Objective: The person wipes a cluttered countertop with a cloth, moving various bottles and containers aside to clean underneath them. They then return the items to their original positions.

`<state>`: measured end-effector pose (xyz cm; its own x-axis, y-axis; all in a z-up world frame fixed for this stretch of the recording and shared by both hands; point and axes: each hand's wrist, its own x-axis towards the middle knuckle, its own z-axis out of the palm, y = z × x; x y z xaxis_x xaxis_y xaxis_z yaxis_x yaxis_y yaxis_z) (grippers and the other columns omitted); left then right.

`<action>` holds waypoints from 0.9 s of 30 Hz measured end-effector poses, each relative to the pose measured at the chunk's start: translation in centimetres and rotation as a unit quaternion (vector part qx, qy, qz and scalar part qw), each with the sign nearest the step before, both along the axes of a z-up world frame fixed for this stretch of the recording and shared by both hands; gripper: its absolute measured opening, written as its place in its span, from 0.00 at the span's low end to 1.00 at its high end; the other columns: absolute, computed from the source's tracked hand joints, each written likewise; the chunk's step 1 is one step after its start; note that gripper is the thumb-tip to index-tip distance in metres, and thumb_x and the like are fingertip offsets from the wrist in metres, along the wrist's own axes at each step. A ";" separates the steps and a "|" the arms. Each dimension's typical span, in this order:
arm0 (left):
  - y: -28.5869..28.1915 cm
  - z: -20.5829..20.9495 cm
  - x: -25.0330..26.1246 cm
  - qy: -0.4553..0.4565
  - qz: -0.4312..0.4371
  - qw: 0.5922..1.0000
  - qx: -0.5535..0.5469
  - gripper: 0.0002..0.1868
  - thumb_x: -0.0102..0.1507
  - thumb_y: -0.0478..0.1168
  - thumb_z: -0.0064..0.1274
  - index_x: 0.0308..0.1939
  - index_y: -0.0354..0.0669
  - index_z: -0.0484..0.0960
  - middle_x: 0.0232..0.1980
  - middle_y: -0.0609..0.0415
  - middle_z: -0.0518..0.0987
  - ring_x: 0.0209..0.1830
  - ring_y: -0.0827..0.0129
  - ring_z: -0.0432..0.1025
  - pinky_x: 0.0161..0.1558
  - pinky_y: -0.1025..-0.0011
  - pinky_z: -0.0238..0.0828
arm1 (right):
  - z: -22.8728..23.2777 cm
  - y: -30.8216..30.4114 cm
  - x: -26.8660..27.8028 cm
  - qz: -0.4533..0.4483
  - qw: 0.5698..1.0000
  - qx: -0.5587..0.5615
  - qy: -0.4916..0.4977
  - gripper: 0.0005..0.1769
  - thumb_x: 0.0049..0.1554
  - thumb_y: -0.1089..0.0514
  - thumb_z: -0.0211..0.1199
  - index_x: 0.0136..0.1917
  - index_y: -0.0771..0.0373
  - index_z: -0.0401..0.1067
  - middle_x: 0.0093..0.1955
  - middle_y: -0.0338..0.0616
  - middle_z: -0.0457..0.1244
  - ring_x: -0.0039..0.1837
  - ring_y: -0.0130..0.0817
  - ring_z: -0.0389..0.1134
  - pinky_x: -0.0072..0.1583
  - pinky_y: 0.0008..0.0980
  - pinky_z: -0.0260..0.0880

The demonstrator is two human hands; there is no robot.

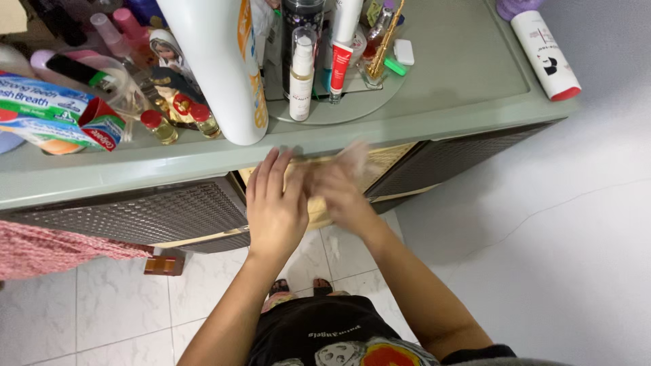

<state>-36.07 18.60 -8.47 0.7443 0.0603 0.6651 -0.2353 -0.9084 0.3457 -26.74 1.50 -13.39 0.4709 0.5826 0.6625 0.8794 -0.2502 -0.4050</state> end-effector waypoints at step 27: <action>4.0 -1.9 -3.7 -0.007 0.081 0.996 0.025 0.17 0.58 0.28 0.56 0.51 0.40 0.83 0.68 0.45 0.72 0.74 0.51 0.64 0.75 0.46 0.55 | -7.0 4.5 4.0 -0.008 0.962 -0.150 -0.229 0.21 0.64 0.61 0.57 0.69 0.60 0.78 0.78 0.41 0.61 0.82 0.36 0.54 0.81 0.42 0.51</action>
<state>-39.82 22.56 -10.40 0.7179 0.1444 0.6810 -0.0896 -0.9510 0.2961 -22.73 6.03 -20.44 0.1800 0.7754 0.6053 0.9434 -0.3102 0.1169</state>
